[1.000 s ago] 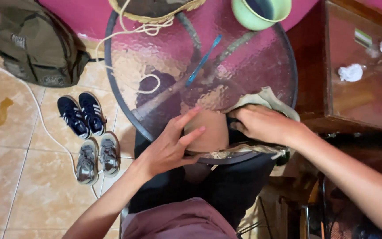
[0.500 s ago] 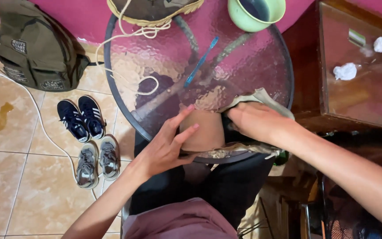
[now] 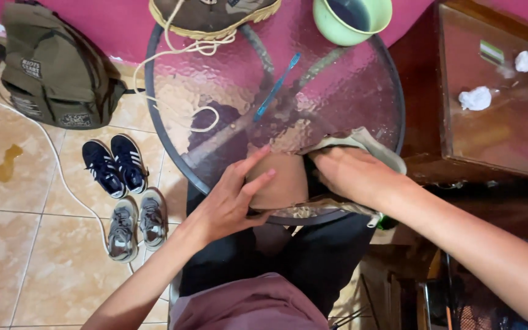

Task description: The person cleans a hiking boot by hand using a cloth and a toothbrush. They wipe the exterior and interior surfaces, then scrub the inside with the toothbrush. The other boot remains on the table.

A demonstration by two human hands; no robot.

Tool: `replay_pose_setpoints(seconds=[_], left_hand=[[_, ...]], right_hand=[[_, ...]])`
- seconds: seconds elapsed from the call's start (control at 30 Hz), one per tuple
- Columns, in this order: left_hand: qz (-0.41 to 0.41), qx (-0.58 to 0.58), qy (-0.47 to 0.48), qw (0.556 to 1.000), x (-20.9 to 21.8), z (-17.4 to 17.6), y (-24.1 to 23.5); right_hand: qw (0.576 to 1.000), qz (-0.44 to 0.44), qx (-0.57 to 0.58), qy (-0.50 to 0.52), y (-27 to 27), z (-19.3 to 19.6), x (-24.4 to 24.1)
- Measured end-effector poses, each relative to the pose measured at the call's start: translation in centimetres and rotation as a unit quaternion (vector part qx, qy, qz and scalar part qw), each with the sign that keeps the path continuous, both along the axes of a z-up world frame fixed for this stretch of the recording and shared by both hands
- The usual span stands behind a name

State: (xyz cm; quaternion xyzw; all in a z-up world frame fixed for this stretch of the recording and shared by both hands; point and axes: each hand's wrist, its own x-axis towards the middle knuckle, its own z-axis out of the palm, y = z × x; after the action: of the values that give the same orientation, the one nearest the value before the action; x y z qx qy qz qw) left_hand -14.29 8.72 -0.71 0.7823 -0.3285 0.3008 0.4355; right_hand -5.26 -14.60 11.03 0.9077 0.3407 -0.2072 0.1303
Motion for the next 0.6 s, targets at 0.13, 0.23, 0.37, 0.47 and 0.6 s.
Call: replay_pose_setpoints(seconds=[0.13,0.23,0.37,0.47,0.6], left_hand=[[0.017,0.023,0.000,1.000,-0.1,0.1,-0.3],[0.014,0.046,-0.009,0.999,-0.1,0.0,-0.2],[-0.011,-0.013,0.088,0.996,-0.3,1.7,0.6],[-0.036,-0.075,0.216,0.973,-0.3,1.6,0.8],[-0.060,-0.065,0.239,0.967,0.2,0.2,0.6]], right_hand=[[0.979,-0.152,0.003,0.135,2.1,1.9,1.4],[0.975,-0.172,-0.004,0.142,2.6,0.9,1.9],[0.976,-0.176,-0.021,0.129,1.9,-0.8,2.5],[0.972,-0.196,0.008,0.130,4.1,1.7,1.4],[0.962,-0.221,0.089,0.136,4.0,1.0,1.4]])
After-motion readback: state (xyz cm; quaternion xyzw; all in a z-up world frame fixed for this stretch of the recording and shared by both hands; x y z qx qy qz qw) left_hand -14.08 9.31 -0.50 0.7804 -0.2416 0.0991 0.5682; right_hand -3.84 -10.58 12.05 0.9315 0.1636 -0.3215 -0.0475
